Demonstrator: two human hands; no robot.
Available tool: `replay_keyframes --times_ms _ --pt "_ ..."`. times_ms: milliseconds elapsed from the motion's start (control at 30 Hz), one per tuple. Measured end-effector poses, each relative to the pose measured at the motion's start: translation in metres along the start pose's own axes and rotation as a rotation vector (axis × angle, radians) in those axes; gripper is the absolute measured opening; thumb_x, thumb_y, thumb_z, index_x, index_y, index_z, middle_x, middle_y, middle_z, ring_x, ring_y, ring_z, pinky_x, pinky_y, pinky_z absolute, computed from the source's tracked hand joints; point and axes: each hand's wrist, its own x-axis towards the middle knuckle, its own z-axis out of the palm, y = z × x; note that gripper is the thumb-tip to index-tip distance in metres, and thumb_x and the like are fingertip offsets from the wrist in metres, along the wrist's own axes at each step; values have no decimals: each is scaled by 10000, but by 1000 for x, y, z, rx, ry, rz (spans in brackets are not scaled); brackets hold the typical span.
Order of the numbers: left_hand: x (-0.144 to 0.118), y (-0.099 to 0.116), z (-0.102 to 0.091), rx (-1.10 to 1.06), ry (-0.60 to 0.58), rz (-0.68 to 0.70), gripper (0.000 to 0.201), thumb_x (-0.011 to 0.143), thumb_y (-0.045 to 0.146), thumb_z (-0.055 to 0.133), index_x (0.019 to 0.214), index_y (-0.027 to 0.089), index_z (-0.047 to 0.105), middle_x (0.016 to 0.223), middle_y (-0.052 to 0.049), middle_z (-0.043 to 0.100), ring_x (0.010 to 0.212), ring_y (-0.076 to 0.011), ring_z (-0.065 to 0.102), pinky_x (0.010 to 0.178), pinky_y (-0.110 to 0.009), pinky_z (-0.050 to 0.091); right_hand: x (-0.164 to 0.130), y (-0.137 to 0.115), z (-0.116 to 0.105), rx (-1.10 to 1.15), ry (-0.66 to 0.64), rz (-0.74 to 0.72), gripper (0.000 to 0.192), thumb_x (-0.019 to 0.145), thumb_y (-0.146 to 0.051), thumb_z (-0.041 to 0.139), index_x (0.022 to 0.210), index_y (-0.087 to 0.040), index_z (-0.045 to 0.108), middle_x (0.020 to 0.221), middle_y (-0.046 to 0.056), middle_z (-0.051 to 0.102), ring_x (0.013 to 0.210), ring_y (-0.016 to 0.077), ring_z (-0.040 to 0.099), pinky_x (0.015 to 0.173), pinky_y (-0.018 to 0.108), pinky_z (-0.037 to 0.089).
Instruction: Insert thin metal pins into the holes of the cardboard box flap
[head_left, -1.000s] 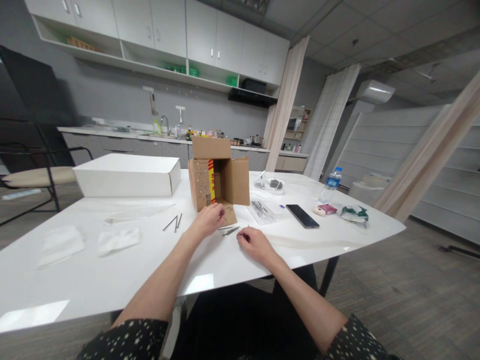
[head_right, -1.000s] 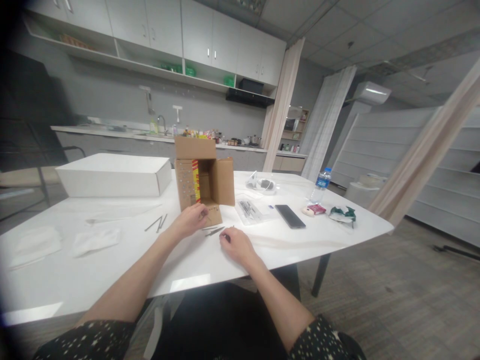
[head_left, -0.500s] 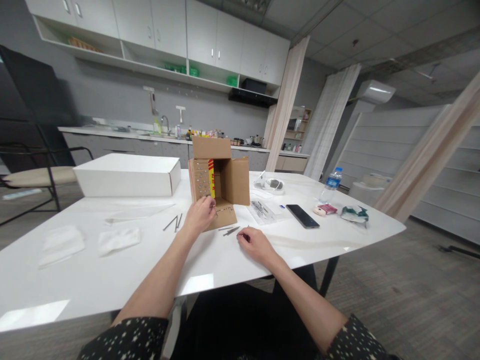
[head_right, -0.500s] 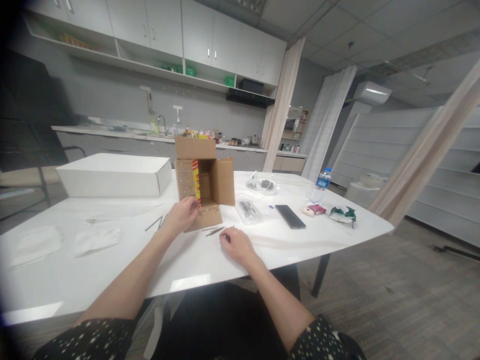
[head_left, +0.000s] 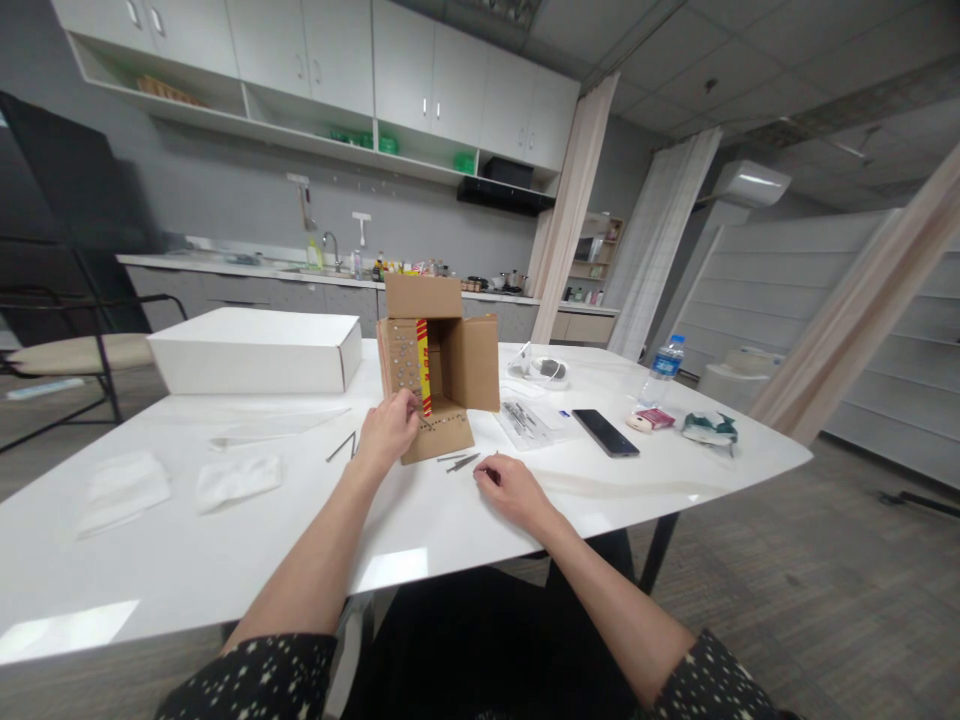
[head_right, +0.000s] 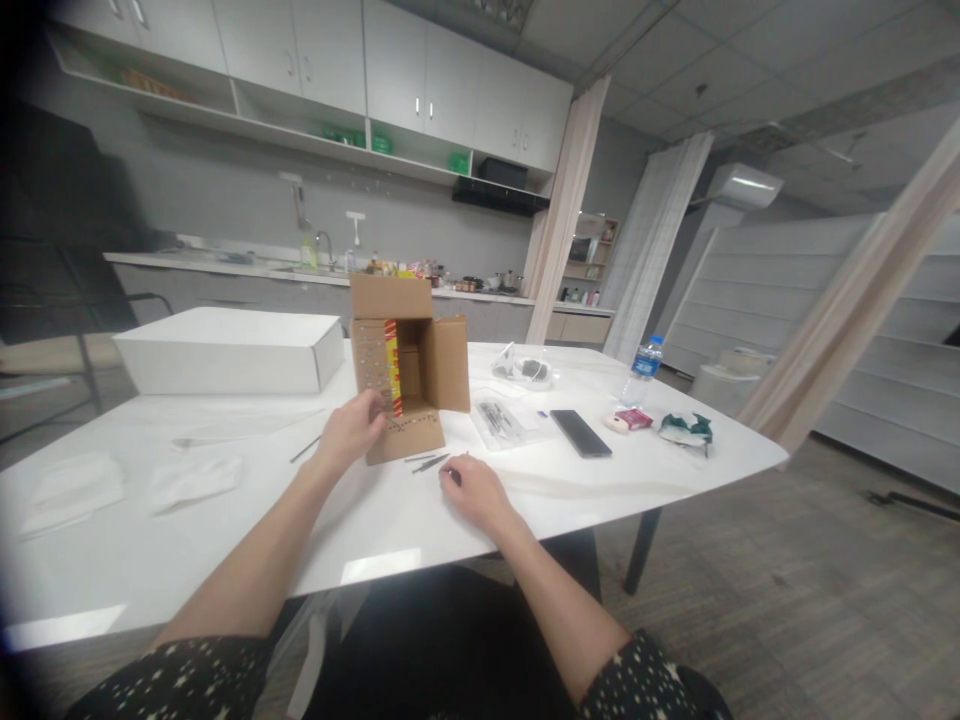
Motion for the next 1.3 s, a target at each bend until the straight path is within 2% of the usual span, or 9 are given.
replay_keyframes --times_ms 700,900,1033,1300 --pt "2 -6 3 -10 7 -4 193 859 232 462 1023 217 562 1037 -66 687 958 -216 639 820 -312 468 0 0 1 -6 3 -4 173 833 -131 536 819 -184 700 798 30 686 709 150 573 665 241 407" --pt "5 -10 8 -123 30 94 142 850 229 479 946 216 583 977 -49 676 913 -198 627 831 -314 475 0 -1 -1 -5 2 6 174 831 -136 537 818 -185 703 794 33 685 713 155 574 674 245 410" --pt "6 -9 14 -219 5 174 110 842 234 499 874 195 597 910 -50 656 848 -183 622 799 -303 485 0 0 0 -4 4 -1 181 832 -141 530 827 -187 705 803 34 685 720 157 573 686 250 410" --pt "5 -5 10 -249 -31 153 100 845 247 532 839 188 613 895 -48 675 856 -180 634 803 -292 487 0 2 1 6 10 -11 166 837 -145 529 821 -184 689 806 33 682 716 154 573 671 243 406"
